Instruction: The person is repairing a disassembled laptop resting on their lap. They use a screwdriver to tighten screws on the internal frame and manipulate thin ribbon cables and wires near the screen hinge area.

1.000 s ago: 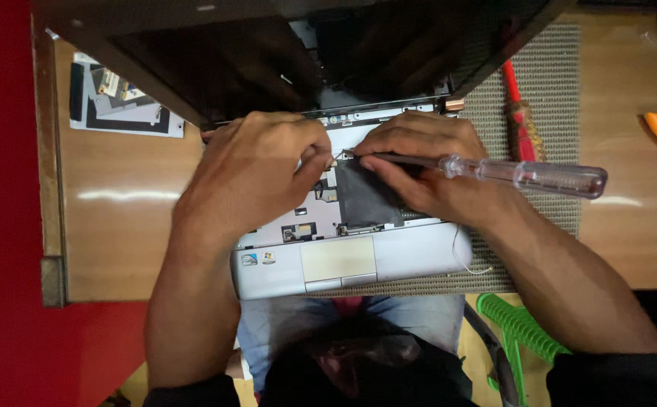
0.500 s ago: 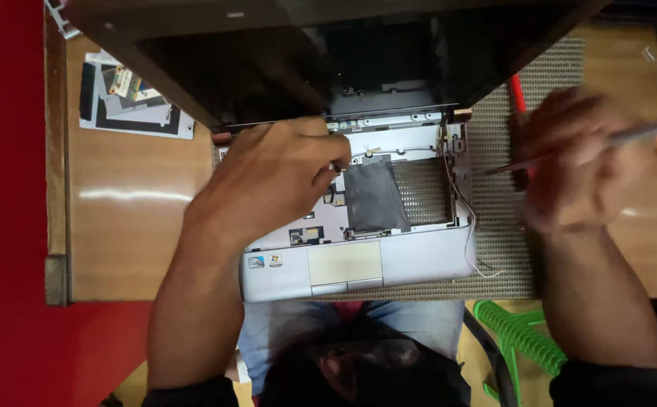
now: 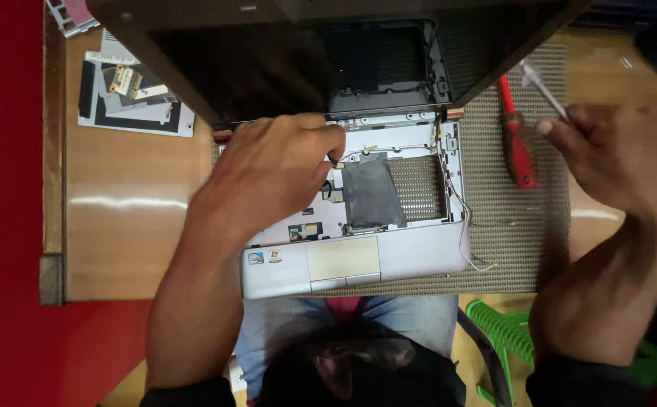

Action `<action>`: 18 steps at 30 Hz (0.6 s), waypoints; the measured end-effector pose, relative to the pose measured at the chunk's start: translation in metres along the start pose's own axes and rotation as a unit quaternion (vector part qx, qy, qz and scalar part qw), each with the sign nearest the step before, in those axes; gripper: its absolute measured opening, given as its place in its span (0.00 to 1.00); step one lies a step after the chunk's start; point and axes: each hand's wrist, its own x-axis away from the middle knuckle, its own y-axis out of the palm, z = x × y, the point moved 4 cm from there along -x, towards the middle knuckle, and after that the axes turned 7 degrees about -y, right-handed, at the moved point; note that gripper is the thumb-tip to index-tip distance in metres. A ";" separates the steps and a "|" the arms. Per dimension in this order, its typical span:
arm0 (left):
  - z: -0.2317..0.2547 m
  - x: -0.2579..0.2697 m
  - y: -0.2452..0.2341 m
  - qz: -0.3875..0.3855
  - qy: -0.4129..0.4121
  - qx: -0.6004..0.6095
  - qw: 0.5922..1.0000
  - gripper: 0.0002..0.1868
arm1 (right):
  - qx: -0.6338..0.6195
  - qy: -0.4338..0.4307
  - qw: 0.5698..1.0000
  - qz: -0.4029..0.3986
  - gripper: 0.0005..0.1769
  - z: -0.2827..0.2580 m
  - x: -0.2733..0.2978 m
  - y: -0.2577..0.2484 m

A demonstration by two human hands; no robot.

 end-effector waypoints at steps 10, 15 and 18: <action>0.000 -0.003 0.004 0.007 -0.040 -0.016 0.999 0.09 | -0.041 0.073 0.986 -0.145 0.39 -0.010 -0.001 -0.017; 0.002 -0.003 0.003 0.023 -0.019 -0.018 0.999 0.08 | -0.062 0.094 0.980 -0.164 0.23 -0.017 -0.001 -0.026; 0.002 -0.002 0.003 0.032 -0.014 -0.023 0.999 0.08 | -0.049 0.090 0.981 -0.167 0.21 -0.019 -0.003 -0.024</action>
